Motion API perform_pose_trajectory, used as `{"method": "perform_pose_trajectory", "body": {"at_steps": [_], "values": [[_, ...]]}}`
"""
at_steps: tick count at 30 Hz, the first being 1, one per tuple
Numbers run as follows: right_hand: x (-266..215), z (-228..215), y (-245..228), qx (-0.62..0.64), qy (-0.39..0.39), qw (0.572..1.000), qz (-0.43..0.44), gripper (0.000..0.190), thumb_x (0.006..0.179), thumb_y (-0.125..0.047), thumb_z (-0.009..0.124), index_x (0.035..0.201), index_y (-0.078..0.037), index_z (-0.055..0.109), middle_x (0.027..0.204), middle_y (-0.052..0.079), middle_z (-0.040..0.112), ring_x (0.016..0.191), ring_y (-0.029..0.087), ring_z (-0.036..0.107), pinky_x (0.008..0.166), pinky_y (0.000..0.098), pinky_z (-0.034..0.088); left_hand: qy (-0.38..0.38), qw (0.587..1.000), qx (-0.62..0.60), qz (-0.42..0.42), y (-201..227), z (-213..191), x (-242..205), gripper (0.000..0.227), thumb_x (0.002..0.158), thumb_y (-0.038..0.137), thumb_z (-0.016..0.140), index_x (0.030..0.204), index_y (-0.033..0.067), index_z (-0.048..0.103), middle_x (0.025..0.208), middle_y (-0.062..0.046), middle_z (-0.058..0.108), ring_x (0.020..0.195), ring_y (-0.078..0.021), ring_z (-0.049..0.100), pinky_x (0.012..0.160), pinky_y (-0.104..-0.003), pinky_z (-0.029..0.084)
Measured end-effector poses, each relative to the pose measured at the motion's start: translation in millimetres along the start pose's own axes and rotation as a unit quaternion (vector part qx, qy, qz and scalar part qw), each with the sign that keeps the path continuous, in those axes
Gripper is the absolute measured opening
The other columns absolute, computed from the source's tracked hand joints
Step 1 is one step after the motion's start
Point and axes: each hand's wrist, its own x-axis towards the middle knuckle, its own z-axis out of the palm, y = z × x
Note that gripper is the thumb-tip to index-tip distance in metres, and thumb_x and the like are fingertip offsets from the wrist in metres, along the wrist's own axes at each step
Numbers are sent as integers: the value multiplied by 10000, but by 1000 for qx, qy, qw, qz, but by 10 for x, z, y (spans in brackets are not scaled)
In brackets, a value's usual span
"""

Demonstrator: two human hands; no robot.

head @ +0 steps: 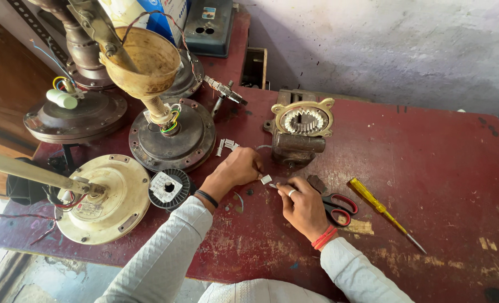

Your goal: The person repeatedly cuts small white plastic pieces with a knife and inserts them into slots on a motor stator held in a bench vise. They use a screwdriver to adjust the stator and continue the cycle of cutting and inserting throughout the clip.

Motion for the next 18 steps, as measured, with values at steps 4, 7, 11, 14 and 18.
{"method": "perform_pose_trajectory", "body": {"at_steps": [4, 7, 11, 14, 18], "values": [[67, -26, -38, -11, -30, 999, -27, 178, 842, -49, 720, 1010, -26, 774, 933, 116, 662, 772, 297, 674, 672, 408, 551, -11, 999, 11, -29, -1, 33, 44, 203, 697, 167, 876, 873, 92, 808, 888, -110, 785, 871, -286, 762, 791, -395, 597], [194, -20, -33, -6, -93, 996, -17, 144, 859, -60, 706, 984, -32, 772, 934, 101, 672, 788, 298, 680, 706, 419, 552, -5, 997, 26, -71, 11, 66, 73, 247, 679, 193, 894, 878, 86, 795, 904, -132, 775, 896, -309, 754, 803, -403, 594], [402, -41, -2, -16, -150, 988, -18, 146, 859, -67, 697, 974, -51, 785, 914, 104, 661, 781, 324, 669, 702, 447, 538, 27, 993, 68, -94, 73, 95, 107, 332, 664, 181, 881, 953, 66, 765, 953, -188, 745, 940, -360, 729, 821, -420, 587], [516, -60, 3, -45, -189, 980, -39, 216, 776, -15, 674, 956, -63, 784, 887, 116, 625, 789, 330, 667, 712, 456, 539, 8, 991, 89, -104, 115, 73, 115, 315, 692, 168, 826, 990, 80, 773, 988, -187, 748, 962, -375, 722, 825, -439, 586], [563, -47, -3, -51, -216, 974, -35, 192, 774, -13, 663, 938, -41, 758, 891, 110, 614, 784, 333, 658, 706, 467, 526, -64, 992, 6, -110, 96, -48, 123, 371, 654, 204, 865, 926, -5, 724, 922, -183, 773, 904, -335, 774, 799, -419, 617]]}}
